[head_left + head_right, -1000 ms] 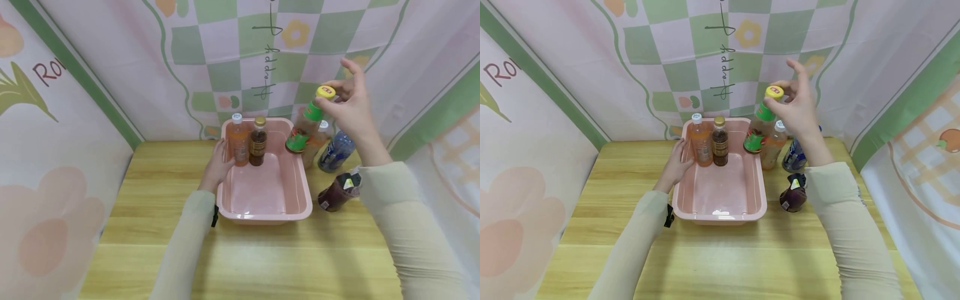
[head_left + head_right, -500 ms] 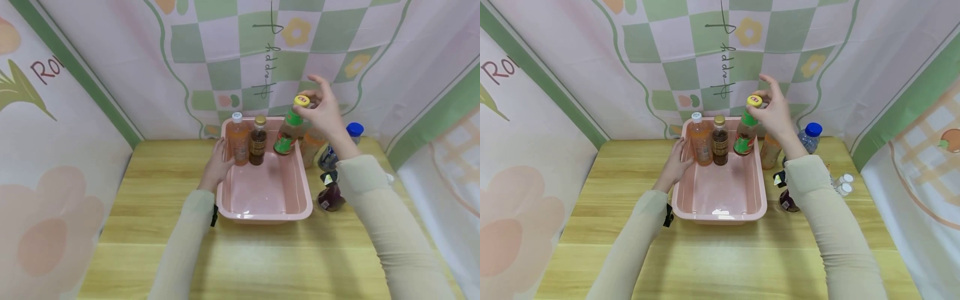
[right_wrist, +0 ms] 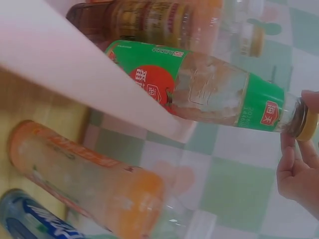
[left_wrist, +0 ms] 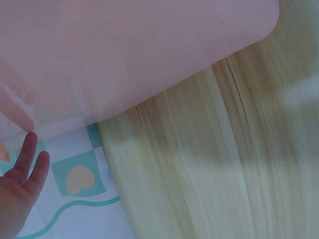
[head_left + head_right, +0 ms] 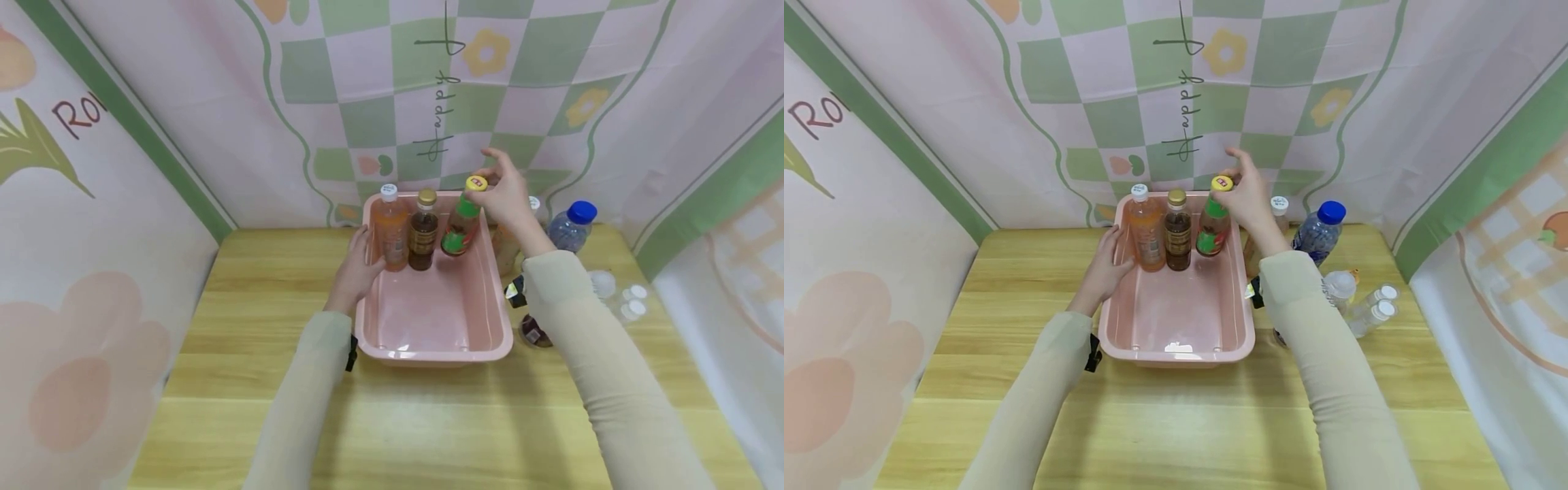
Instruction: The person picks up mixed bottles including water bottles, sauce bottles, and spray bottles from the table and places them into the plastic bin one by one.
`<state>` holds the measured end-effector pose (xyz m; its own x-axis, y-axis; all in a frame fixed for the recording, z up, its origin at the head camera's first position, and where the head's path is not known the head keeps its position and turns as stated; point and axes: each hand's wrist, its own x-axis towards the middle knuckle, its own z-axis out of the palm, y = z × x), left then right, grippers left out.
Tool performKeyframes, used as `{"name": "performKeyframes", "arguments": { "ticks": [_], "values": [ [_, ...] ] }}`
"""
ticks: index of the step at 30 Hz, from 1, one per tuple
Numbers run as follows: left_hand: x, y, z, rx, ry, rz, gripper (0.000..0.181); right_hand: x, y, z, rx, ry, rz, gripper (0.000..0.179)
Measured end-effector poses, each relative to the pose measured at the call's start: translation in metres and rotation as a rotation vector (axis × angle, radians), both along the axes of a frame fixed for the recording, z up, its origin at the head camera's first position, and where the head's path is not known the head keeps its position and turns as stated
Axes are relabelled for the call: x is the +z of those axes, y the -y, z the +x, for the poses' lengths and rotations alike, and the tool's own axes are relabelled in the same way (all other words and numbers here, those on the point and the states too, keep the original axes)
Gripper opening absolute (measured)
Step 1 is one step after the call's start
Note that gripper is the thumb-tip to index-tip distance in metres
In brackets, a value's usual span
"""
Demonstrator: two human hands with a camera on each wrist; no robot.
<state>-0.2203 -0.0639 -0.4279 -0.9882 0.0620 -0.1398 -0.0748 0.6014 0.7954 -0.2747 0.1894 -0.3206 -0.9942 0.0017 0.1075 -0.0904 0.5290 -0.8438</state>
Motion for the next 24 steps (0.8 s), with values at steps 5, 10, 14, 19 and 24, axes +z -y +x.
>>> {"name": "performKeyframes", "arguments": {
  "ticks": [5, 10, 14, 19, 24],
  "values": [
    [0.000, 0.000, 0.000, 0.000, -0.003, 0.002, 0.069, -0.012, 0.002, -0.006, 0.011, -0.006, 0.001, 0.077],
    [-0.001, 0.000, 0.000, 0.001, -0.008, 0.004, 0.068, -0.018, 0.005, -0.009, 0.016, 0.012, 0.003, 0.078],
    [0.000, -0.001, -0.001, -0.003, -0.009, 0.009, 0.069, -0.024, 0.008, -0.011, 0.003, 0.039, 0.007, 0.079],
    [0.000, 0.000, -0.001, -0.008, -0.018, 0.015, 0.069, -0.028, 0.011, -0.012, -0.015, 0.047, 0.011, 0.079],
    [0.000, -0.001, 0.001, -0.004, -0.015, 0.011, 0.070, -0.032, 0.014, -0.013, -0.031, 0.051, 0.037, 0.079]
  ]
}}
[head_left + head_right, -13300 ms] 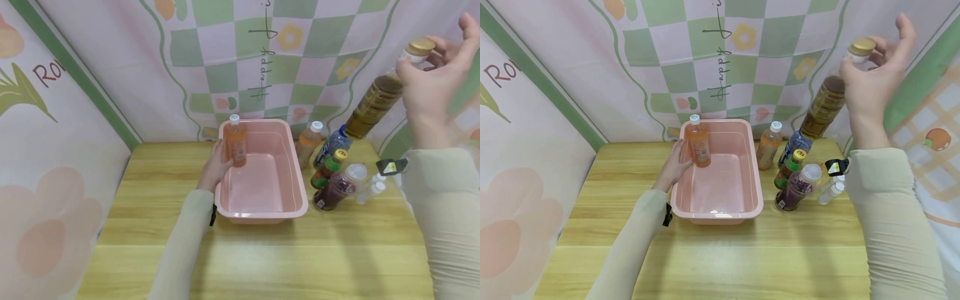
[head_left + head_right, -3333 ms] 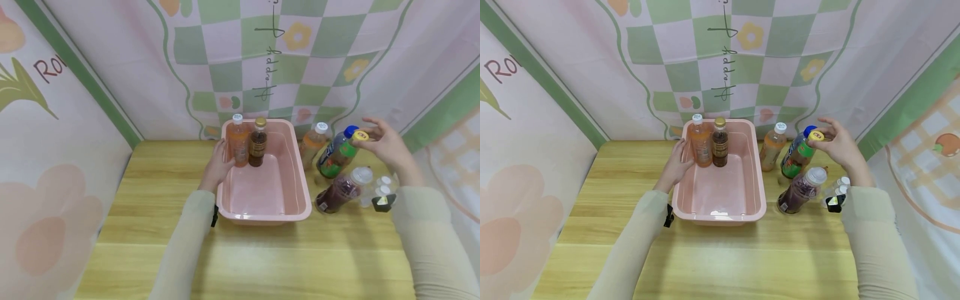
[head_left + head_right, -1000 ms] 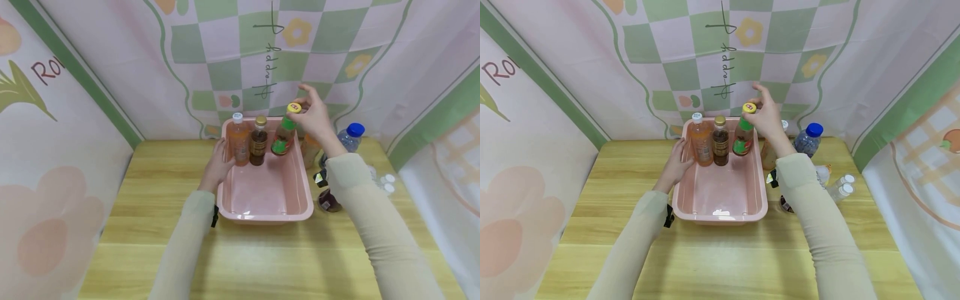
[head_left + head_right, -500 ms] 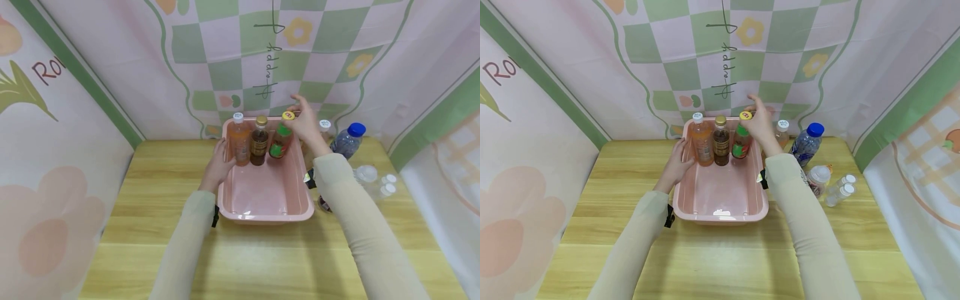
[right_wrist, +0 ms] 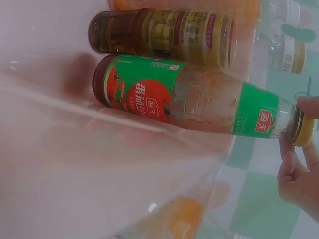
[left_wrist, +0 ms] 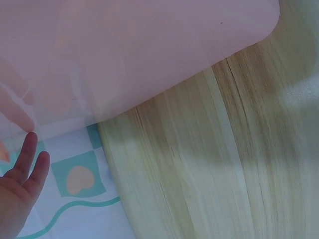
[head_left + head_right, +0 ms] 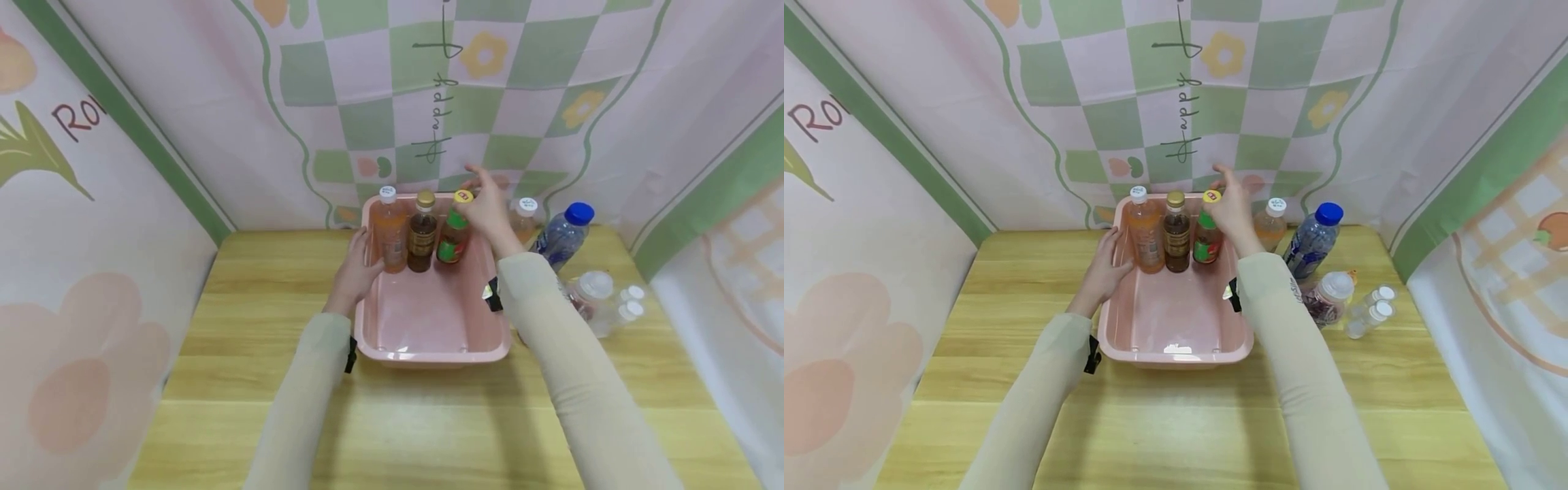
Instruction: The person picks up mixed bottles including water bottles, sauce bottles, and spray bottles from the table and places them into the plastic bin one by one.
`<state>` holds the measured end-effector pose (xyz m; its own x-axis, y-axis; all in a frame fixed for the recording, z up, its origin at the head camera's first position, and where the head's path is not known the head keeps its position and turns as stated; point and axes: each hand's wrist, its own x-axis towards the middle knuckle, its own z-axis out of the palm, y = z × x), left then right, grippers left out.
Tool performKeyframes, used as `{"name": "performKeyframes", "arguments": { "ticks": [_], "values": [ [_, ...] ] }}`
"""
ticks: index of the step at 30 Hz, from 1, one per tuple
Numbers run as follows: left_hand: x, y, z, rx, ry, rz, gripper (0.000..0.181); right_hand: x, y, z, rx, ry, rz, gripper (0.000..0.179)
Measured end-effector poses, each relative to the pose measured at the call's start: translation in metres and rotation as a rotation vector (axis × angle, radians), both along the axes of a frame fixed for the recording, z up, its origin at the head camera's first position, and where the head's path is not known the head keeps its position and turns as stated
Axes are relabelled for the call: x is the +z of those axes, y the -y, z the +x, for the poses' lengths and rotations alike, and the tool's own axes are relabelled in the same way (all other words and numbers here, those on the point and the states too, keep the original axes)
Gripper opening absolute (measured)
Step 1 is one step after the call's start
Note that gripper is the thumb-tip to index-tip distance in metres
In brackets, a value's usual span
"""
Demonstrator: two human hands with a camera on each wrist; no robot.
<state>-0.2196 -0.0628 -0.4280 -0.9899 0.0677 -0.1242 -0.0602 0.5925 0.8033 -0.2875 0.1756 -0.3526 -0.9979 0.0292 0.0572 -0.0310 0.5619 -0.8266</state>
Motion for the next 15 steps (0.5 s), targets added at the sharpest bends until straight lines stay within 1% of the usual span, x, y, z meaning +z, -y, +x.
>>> {"name": "performKeyframes", "arguments": {
  "ticks": [2, 9, 15],
  "values": [
    [0.000, 0.000, 0.000, 0.003, 0.003, -0.008, 0.070, -0.002, 0.002, -0.001, -0.006, -0.003, -0.007, 0.079],
    [0.001, 0.000, 0.002, 0.003, 0.000, -0.008, 0.069, -0.006, 0.008, 0.000, -0.053, 0.006, -0.105, 0.079],
    [0.000, 0.001, 0.001, -0.004, -0.009, -0.009, 0.069, -0.011, 0.011, 0.000, -0.075, -0.002, -0.118, 0.079]
  ]
}}
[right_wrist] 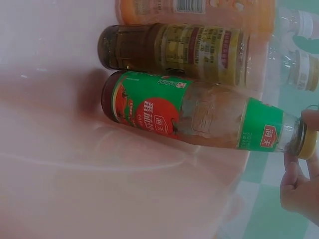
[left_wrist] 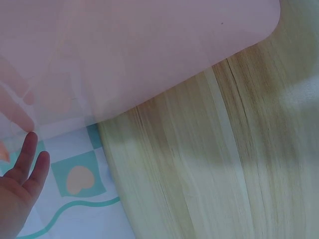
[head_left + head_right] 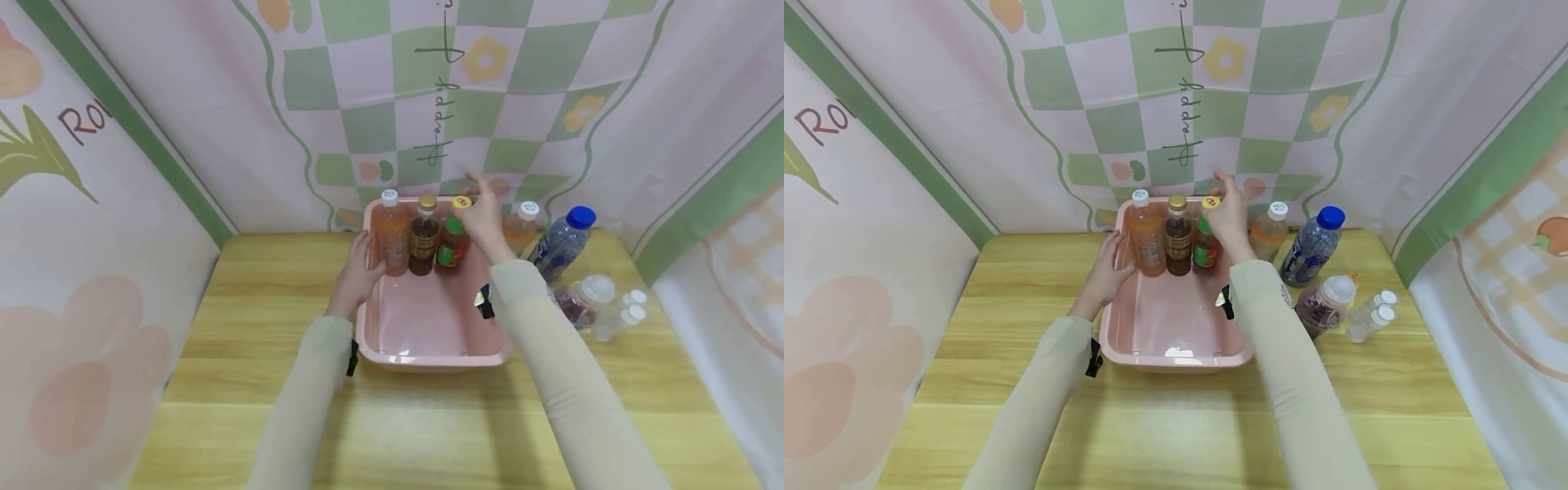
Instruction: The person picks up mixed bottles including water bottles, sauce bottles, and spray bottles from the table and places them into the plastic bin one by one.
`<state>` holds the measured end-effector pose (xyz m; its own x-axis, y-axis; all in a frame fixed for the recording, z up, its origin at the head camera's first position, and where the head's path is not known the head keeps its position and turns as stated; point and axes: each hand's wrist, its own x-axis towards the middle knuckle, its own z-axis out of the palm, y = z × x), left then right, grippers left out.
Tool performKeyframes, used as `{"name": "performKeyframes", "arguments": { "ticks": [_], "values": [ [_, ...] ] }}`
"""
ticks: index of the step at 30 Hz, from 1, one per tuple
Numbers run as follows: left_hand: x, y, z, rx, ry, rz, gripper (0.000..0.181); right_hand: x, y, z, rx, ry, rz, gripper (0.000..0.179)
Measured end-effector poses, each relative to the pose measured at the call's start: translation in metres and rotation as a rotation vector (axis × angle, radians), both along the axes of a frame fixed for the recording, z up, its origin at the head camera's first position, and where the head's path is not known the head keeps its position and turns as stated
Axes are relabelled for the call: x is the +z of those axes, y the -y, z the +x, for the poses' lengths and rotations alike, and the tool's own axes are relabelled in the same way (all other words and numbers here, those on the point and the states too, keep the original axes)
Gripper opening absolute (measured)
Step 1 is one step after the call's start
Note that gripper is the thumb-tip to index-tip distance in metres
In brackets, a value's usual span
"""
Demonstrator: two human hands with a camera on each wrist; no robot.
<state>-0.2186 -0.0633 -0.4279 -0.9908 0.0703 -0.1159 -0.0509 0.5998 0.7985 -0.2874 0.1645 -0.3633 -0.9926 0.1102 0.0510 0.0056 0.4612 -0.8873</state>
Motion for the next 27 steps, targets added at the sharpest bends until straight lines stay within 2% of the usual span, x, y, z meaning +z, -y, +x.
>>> {"name": "performKeyframes", "arguments": {
  "ticks": [9, 13, 27],
  "values": [
    [0.000, -0.001, -0.001, -0.009, 0.019, 0.001, 0.071, -0.013, -0.004, 0.001, -0.034, -0.008, 0.049, 0.075],
    [0.000, 0.000, 0.000, -0.011, 0.029, 0.003, 0.072, -0.018, -0.005, 0.002, -0.047, 0.002, 0.041, 0.073],
    [0.000, -0.001, 0.000, -0.014, 0.027, 0.006, 0.072, -0.023, -0.005, -0.001, -0.055, -0.024, 0.031, 0.069]
  ]
}}
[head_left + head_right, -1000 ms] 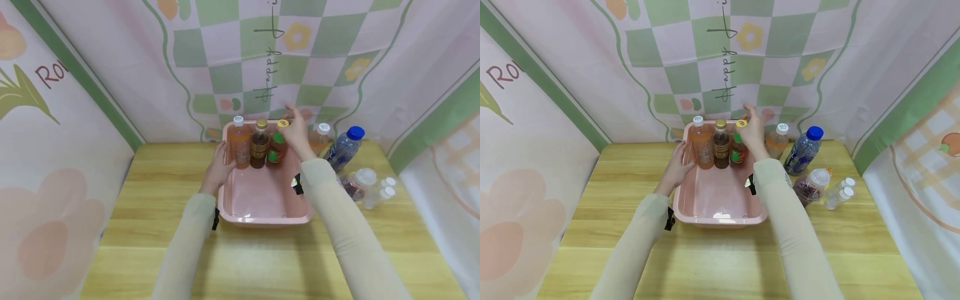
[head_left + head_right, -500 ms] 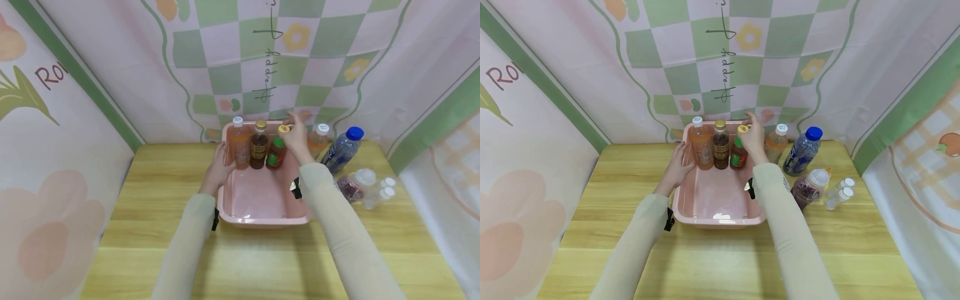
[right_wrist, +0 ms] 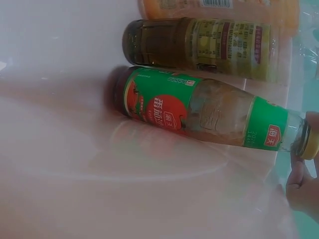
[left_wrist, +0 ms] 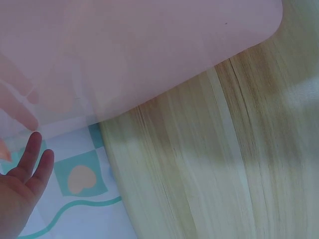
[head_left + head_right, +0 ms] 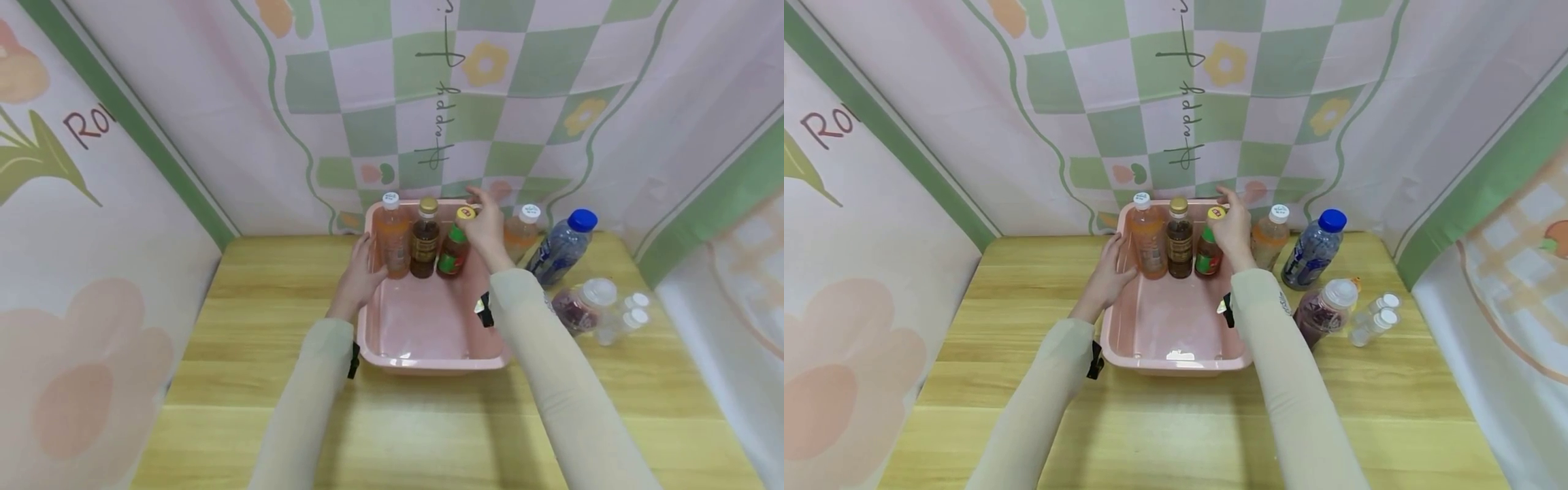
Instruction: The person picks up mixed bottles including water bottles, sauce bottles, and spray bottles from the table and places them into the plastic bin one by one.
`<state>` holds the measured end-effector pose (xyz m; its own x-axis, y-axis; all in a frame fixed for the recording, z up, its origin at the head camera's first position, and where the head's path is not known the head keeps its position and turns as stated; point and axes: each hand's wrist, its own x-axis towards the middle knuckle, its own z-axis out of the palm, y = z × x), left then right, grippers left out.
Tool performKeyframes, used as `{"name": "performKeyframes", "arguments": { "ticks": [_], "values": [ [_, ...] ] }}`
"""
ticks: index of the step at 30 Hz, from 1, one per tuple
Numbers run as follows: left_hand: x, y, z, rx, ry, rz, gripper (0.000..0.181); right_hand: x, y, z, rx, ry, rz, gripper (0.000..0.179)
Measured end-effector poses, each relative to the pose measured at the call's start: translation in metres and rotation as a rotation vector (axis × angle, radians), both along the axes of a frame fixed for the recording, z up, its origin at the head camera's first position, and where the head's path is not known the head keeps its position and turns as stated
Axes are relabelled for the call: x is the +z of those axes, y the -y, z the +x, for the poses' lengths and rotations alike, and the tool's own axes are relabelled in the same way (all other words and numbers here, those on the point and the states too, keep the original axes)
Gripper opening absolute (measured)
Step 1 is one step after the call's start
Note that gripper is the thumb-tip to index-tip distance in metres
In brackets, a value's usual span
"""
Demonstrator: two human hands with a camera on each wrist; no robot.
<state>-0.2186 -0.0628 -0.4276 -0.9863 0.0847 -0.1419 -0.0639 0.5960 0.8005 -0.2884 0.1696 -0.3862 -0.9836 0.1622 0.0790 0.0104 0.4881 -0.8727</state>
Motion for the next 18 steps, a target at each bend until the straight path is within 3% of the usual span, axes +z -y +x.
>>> {"name": "performKeyframes", "arguments": {
  "ticks": [18],
  "values": [
    [0.0001, -0.0001, -0.0008, -0.016, -0.011, -0.015, 0.075, -0.0101, -0.0013, -0.0019, 0.012, -0.001, 0.020, 0.065]
  ]
}}
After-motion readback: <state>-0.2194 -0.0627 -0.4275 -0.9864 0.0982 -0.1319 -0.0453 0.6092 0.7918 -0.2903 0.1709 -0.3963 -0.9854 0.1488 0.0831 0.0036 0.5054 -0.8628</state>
